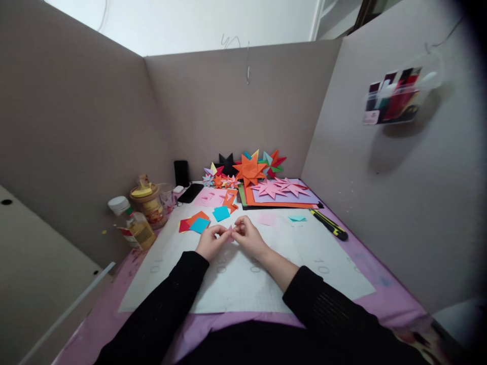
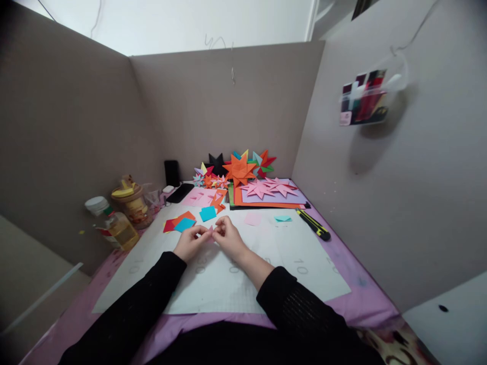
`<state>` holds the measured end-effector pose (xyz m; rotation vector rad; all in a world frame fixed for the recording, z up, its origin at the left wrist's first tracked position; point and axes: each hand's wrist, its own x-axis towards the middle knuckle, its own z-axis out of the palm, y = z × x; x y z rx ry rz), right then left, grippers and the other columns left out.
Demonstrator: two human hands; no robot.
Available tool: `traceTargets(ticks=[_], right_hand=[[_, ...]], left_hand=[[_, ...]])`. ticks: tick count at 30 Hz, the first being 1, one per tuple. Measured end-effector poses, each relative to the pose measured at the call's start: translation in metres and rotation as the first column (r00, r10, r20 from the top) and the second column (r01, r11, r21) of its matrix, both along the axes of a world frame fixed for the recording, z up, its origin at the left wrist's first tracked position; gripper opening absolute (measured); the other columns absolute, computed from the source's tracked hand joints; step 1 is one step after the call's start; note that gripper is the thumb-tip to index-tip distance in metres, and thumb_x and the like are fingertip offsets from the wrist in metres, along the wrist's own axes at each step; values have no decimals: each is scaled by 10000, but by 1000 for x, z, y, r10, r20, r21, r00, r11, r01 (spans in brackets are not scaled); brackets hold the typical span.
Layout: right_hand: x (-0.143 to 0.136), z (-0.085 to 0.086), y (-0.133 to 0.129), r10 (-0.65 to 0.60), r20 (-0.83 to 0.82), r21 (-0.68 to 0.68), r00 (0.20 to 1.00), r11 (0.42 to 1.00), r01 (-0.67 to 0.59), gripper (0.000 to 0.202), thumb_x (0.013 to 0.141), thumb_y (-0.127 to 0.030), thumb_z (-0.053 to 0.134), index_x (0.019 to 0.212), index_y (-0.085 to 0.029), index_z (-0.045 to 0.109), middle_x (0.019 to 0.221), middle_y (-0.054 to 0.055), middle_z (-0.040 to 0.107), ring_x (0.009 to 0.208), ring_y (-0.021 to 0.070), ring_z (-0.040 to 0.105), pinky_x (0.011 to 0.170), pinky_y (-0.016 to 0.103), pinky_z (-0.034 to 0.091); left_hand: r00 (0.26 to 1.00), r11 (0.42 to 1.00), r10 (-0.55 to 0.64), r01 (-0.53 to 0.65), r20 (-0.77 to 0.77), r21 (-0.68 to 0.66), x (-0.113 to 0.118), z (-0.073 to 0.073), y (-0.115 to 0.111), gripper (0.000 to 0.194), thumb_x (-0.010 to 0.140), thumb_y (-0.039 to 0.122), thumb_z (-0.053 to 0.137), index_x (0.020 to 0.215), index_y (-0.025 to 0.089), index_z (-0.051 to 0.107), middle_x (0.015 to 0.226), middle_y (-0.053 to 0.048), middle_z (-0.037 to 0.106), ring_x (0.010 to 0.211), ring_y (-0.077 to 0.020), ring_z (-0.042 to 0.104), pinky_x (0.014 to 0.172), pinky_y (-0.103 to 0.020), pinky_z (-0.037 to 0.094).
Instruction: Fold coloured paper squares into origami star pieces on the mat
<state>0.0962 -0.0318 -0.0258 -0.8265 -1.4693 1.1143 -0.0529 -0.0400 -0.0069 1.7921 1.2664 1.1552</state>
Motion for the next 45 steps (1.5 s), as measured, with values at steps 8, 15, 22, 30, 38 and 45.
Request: traceTargets(ticks=[8, 15, 22, 30, 38, 45], right_hand=[[-2, -4, -2, 8, 54, 1, 998, 1000, -8, 240, 686, -201, 537, 883, -219, 400, 612, -74, 504, 528, 101, 470, 536, 225, 373], [5, 2, 1, -70, 101, 70, 992, 996, 63, 103, 725, -278, 566, 787, -196, 565, 686, -12, 560, 646, 136, 527, 598, 252, 407], [19, 3, 16, -176, -56, -62, 983, 983, 173, 173, 728, -328, 571, 643, -178, 560, 583, -23, 528, 547, 116, 464, 524, 238, 360], [20, 7, 13, -135, -78, -75, 988, 989, 129, 174, 710, -329, 602, 639, -172, 577, 600, -18, 550, 567, 115, 472, 553, 243, 366], [11, 2, 10, -173, -247, -148, 953, 979, 139, 169, 711, -338, 607, 668, -180, 566, 588, -34, 516, 526, 94, 427, 527, 228, 344], [22, 2, 19, -108, -204, -112, 973, 990, 86, 163, 719, -349, 597, 708, -186, 601, 707, 0, 586, 625, 119, 495, 586, 237, 375]], left_hand=[[966, 985, 166, -171, 201, 8, -10, 0, 9, 259, 714, 394, 594, 651, 143, 604, 615, -7, 589, 586, -118, 518, 580, -226, 406], [992, 994, 17, -3, -123, 110, 1, -5, 3, 230, 745, 352, 557, 647, 170, 658, 627, -10, 629, 589, -124, 516, 546, -217, 366], [979, 989, 12, 18, -206, 145, -2, -8, 5, 208, 755, 319, 549, 642, 174, 646, 627, -2, 630, 588, -127, 529, 564, -229, 385], [981, 987, 55, -25, -186, 156, 3, -4, 2, 233, 701, 367, 616, 834, 177, 639, 844, -27, 650, 683, -133, 550, 609, -236, 407], [981, 995, 20, 0, -194, 102, 5, -3, 0, 258, 768, 370, 534, 669, 151, 629, 644, -9, 618, 613, -123, 529, 605, -239, 396], [976, 983, -29, 68, 217, -171, 3, 0, 1, 318, 758, 436, 553, 874, 144, 599, 844, -69, 647, 785, -176, 596, 624, -257, 440]])
